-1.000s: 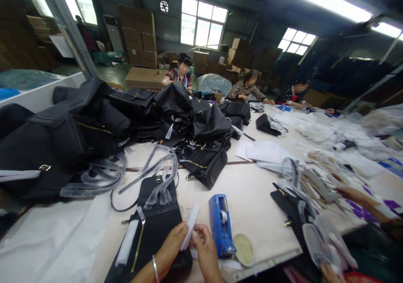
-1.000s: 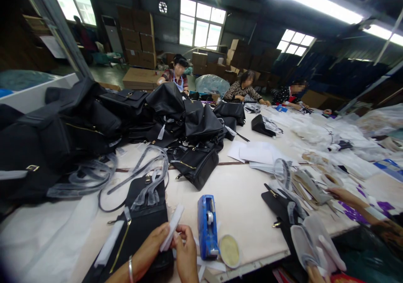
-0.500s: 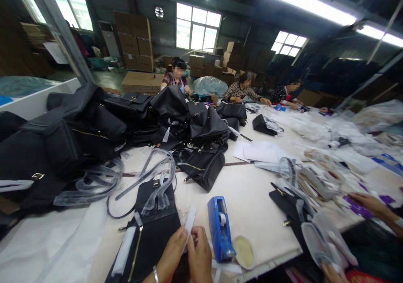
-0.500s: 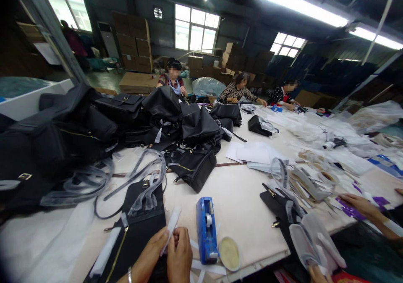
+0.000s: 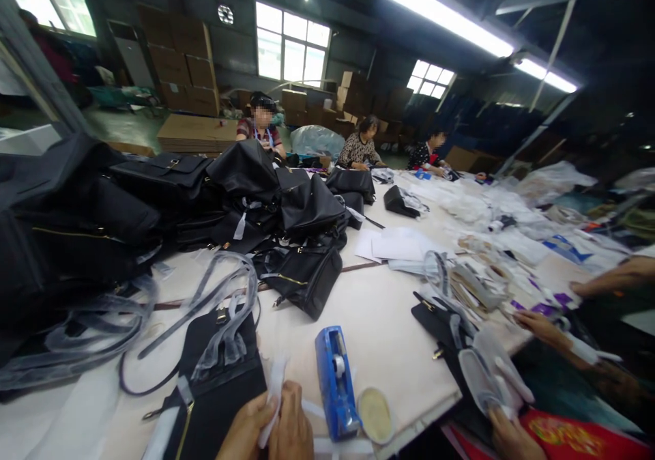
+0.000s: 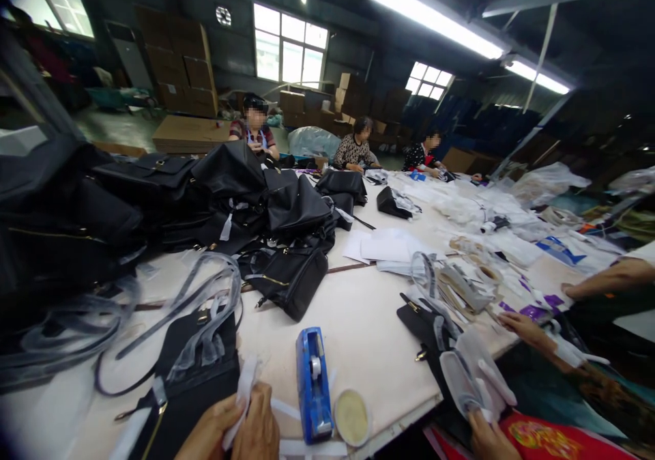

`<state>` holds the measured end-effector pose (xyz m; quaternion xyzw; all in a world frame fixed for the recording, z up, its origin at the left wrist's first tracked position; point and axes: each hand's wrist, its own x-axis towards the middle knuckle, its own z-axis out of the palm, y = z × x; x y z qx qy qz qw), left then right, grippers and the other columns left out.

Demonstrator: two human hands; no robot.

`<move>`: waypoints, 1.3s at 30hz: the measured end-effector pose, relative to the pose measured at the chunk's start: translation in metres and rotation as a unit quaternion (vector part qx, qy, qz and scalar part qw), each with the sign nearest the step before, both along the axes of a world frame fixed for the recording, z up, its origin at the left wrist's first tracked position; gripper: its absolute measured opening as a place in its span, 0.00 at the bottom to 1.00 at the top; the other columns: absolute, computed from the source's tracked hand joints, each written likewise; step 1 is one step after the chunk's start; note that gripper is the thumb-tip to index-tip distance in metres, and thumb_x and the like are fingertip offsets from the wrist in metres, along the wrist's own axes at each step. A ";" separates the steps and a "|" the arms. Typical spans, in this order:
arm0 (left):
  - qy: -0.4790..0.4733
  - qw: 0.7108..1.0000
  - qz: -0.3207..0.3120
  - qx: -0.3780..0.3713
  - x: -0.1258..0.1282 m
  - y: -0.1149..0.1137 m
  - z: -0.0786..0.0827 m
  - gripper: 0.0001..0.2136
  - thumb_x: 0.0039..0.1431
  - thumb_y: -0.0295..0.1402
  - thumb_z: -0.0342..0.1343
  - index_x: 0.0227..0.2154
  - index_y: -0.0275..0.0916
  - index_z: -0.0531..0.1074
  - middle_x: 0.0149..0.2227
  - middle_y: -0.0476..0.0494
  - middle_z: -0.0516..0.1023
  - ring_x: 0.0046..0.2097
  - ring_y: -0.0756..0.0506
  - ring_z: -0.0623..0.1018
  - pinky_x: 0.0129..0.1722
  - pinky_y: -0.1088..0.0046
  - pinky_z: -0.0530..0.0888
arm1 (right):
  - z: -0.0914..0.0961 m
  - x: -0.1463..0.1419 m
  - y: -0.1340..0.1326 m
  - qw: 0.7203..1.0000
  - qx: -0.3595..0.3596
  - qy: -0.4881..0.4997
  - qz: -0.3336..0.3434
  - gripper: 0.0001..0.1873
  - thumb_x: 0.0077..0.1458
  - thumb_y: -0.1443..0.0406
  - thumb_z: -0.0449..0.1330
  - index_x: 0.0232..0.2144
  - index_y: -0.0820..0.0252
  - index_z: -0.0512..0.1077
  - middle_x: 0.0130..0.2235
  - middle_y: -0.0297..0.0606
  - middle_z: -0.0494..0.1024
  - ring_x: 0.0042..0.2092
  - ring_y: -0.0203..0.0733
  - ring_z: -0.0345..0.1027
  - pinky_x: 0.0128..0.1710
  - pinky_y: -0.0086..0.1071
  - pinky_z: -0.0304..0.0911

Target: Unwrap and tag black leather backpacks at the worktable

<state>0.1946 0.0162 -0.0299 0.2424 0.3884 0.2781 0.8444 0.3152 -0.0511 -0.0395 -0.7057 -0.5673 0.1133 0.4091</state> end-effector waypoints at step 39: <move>0.139 0.988 0.017 0.071 -0.008 -0.013 -0.013 0.15 0.51 0.43 0.61 0.30 0.35 0.70 0.27 0.49 0.74 0.27 0.52 0.71 0.28 0.78 0.69 | -0.037 0.095 -0.080 0.847 -0.272 0.428 -0.162 0.20 0.40 0.48 0.60 0.20 0.57 0.61 0.17 0.26 0.65 0.16 0.28 0.48 0.17 0.25 0.46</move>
